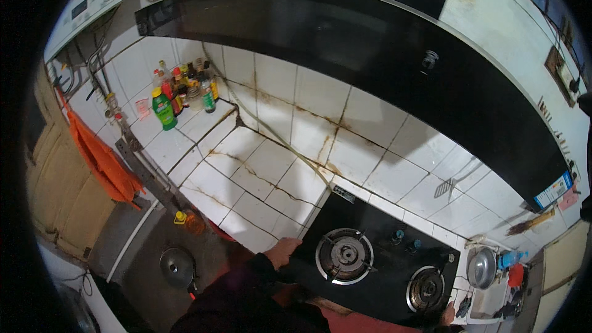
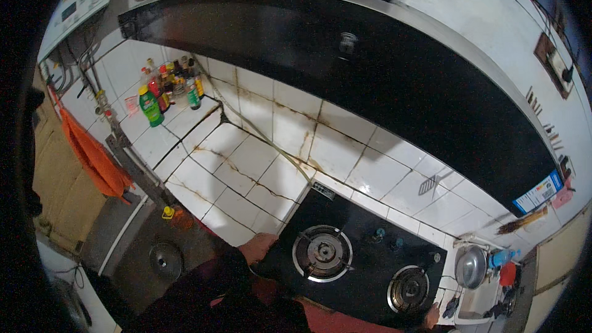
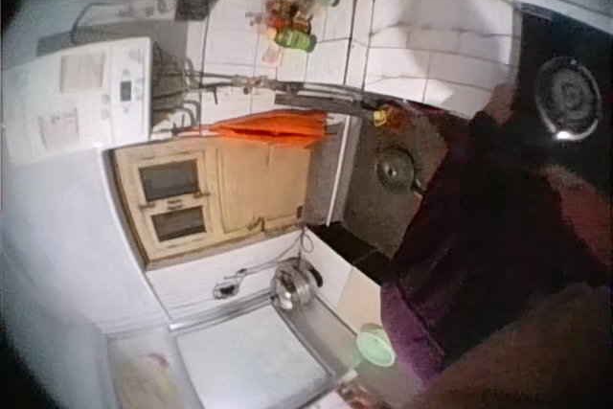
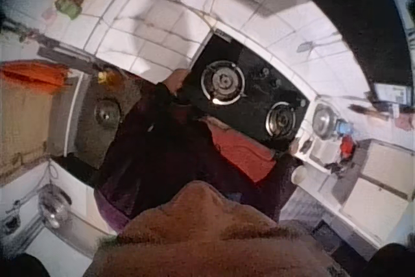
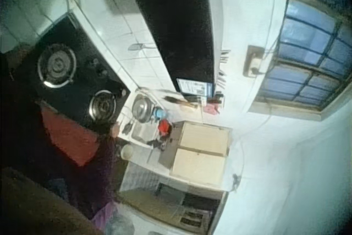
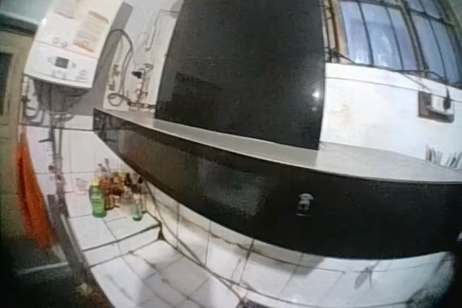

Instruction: The person removes a gas pipe from the wall, lifts and positions a two-burner gas stove onto the countertop, then reconnects the gas pipe to the stove. The person adjusts the stove's position and secures the pipe connection.

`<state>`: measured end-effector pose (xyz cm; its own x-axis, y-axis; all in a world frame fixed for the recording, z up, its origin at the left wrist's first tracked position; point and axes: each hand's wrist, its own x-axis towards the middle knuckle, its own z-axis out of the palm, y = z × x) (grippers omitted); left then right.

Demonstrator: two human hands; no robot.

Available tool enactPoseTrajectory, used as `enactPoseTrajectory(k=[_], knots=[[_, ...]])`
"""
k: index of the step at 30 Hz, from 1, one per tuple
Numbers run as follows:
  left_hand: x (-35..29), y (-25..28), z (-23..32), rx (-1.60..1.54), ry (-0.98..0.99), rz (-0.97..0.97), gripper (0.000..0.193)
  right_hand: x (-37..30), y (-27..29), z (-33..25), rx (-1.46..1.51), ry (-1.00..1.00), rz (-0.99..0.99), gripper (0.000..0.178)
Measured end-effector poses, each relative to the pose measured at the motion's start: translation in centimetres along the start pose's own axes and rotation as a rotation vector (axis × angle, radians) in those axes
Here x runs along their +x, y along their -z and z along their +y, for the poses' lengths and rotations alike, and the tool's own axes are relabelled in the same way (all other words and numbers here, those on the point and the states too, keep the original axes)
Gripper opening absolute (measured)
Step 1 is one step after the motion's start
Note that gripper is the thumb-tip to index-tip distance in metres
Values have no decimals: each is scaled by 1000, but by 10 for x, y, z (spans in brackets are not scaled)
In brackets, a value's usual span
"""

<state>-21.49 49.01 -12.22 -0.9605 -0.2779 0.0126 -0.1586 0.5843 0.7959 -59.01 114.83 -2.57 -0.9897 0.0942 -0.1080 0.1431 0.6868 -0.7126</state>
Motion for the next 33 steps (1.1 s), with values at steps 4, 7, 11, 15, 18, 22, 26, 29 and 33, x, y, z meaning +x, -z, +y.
enactPoseTrajectory(k=[4,7,11,15,18,22,26,29,33], knots=[[0,-6,-24,-217,94,-40,73,-4,-14,-3,-55,101,84,65],[1,-1,-12,44,18,13,70,-8,-38,-26,-56,176,113,64],[7,10,16,-404,472,25,66,-17,-72,-68,-48,203,101,63],[7,31,30,219,20,188,56,-25,-94,-96,-43,224,64,62],[3,46,32,107,11,269,52,-27,-102,-108,-42,230,47,62],[-6,57,22,154,185,200,50,-29,-111,-120,-46,237,39,61],[-20,69,8,-225,395,206,52,-30,-120,-130,-51,247,32,60],[-35,83,4,212,222,228,51,-31,-125,-137,-62,252,24,59],[-43,99,9,113,185,307,45,-31,-132,-148,-67,264,15,59]])
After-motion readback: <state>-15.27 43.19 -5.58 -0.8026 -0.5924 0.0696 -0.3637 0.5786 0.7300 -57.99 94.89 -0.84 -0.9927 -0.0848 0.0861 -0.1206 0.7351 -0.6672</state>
